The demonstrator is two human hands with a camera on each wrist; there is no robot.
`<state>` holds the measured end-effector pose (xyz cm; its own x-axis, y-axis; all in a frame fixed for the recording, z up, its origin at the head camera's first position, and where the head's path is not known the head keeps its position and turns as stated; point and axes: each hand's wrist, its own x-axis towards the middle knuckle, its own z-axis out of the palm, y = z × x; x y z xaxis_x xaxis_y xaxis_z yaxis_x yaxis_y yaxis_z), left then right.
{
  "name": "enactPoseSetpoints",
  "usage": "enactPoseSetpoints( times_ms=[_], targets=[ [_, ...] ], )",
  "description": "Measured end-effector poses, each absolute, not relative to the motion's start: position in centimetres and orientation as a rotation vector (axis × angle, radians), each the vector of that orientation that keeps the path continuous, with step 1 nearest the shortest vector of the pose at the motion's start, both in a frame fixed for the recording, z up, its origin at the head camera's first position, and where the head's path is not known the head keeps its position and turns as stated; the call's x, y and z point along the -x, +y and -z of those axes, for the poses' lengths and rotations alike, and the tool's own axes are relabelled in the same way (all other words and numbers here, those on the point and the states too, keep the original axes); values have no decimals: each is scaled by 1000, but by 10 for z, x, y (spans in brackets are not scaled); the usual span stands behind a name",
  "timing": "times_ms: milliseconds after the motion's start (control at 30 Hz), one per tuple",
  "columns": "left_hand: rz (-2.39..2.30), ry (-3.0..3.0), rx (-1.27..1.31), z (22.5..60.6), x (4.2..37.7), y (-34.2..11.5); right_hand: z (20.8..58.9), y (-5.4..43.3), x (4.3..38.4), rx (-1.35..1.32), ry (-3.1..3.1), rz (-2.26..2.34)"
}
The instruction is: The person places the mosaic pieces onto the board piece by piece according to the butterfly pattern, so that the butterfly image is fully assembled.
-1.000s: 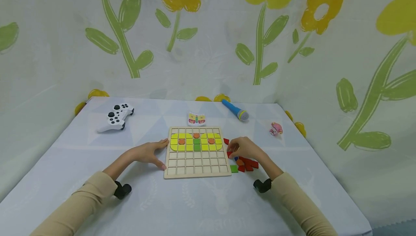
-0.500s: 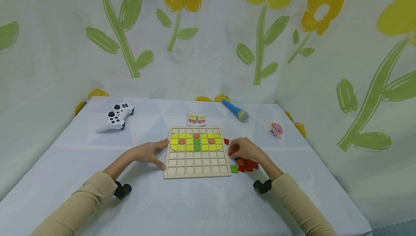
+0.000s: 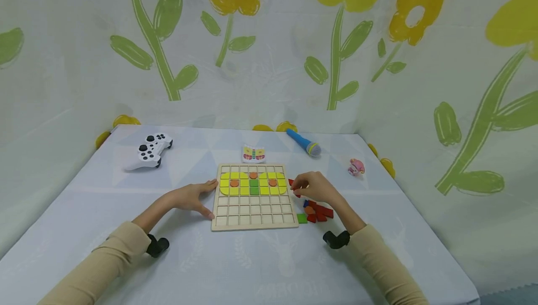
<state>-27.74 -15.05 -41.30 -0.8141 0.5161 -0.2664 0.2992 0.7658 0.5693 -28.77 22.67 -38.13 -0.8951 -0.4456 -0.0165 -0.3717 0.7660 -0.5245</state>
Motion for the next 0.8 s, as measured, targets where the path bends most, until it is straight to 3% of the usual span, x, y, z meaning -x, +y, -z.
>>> enactPoseSetpoints(
  times_ms=[800],
  targets=[
    [-738, 2549, -654, 414, 278, -152, 400, 96, 286, 815, 2668, 1012]
  ],
)
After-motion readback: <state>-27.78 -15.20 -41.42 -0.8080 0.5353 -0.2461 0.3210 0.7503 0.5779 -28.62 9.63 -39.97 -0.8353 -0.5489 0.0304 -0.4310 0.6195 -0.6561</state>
